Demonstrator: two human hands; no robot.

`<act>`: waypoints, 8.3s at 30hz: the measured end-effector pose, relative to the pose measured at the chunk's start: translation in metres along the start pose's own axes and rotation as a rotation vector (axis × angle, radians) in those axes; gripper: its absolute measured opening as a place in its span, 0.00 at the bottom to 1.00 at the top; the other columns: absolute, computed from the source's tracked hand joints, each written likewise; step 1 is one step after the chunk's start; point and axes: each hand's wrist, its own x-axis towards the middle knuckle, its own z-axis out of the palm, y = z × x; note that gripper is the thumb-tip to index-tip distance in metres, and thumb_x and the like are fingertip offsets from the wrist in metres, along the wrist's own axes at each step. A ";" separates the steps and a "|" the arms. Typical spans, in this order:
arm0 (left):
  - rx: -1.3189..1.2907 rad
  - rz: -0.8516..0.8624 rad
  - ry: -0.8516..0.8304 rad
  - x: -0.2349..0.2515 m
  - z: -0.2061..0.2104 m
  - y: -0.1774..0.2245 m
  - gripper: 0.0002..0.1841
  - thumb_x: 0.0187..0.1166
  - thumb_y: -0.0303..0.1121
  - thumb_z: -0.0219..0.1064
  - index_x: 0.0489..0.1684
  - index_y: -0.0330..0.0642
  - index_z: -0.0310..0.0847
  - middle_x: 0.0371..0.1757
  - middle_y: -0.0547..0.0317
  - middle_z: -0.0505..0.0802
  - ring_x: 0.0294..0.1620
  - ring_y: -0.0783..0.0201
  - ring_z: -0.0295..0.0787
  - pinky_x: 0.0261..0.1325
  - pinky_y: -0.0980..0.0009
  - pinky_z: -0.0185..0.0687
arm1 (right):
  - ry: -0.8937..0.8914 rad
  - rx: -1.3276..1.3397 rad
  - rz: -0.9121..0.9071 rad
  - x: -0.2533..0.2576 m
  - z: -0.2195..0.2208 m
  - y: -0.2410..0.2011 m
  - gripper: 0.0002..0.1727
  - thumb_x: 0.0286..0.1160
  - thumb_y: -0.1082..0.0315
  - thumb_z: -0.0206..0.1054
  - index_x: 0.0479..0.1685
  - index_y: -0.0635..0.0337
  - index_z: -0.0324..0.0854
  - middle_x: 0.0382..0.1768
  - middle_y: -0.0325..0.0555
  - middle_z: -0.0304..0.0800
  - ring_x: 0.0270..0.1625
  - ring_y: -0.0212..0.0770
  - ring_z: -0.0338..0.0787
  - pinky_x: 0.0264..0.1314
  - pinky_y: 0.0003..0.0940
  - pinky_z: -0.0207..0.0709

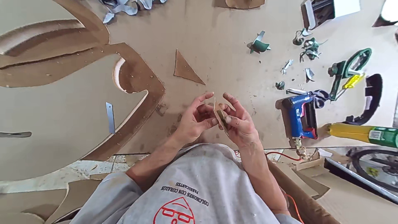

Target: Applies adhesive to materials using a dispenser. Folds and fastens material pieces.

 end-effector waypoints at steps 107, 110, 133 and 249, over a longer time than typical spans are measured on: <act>0.875 -0.529 -0.859 -0.104 -0.076 0.087 0.41 0.77 0.32 0.62 0.96 0.58 0.51 0.72 0.68 0.90 0.69 0.64 0.89 0.70 0.48 0.84 | 0.118 -0.217 -0.221 -0.032 -0.032 -0.024 0.50 0.68 0.74 0.70 0.92 0.54 0.44 0.77 0.50 0.78 0.52 0.39 0.93 0.53 0.35 0.89; 0.657 -0.651 -0.650 -0.117 -0.095 0.104 0.40 0.80 0.50 0.67 0.94 0.63 0.55 0.37 0.65 0.94 0.33 0.68 0.92 0.39 0.63 0.93 | 0.087 -0.218 -0.238 -0.035 -0.028 -0.025 0.53 0.67 0.73 0.74 0.92 0.55 0.42 0.78 0.53 0.76 0.50 0.40 0.93 0.52 0.37 0.90; 0.256 0.133 -0.068 -0.028 0.020 0.049 0.50 0.70 0.23 0.79 0.92 0.43 0.47 0.48 0.59 0.98 0.47 0.64 0.97 0.59 0.67 0.94 | -0.107 -0.393 -0.166 -0.030 0.018 -0.028 0.53 0.75 0.60 0.74 0.95 0.48 0.39 0.75 0.44 0.80 0.39 0.31 0.91 0.43 0.29 0.89; 0.077 0.265 -0.009 0.005 0.084 0.033 0.29 0.75 0.19 0.72 0.74 0.35 0.63 0.43 0.58 0.95 0.36 0.69 0.93 0.38 0.73 0.92 | 0.204 -0.864 -0.937 -0.060 0.033 -0.029 0.40 0.70 0.75 0.74 0.85 0.43 0.65 0.66 0.44 0.77 0.51 0.32 0.89 0.53 0.27 0.90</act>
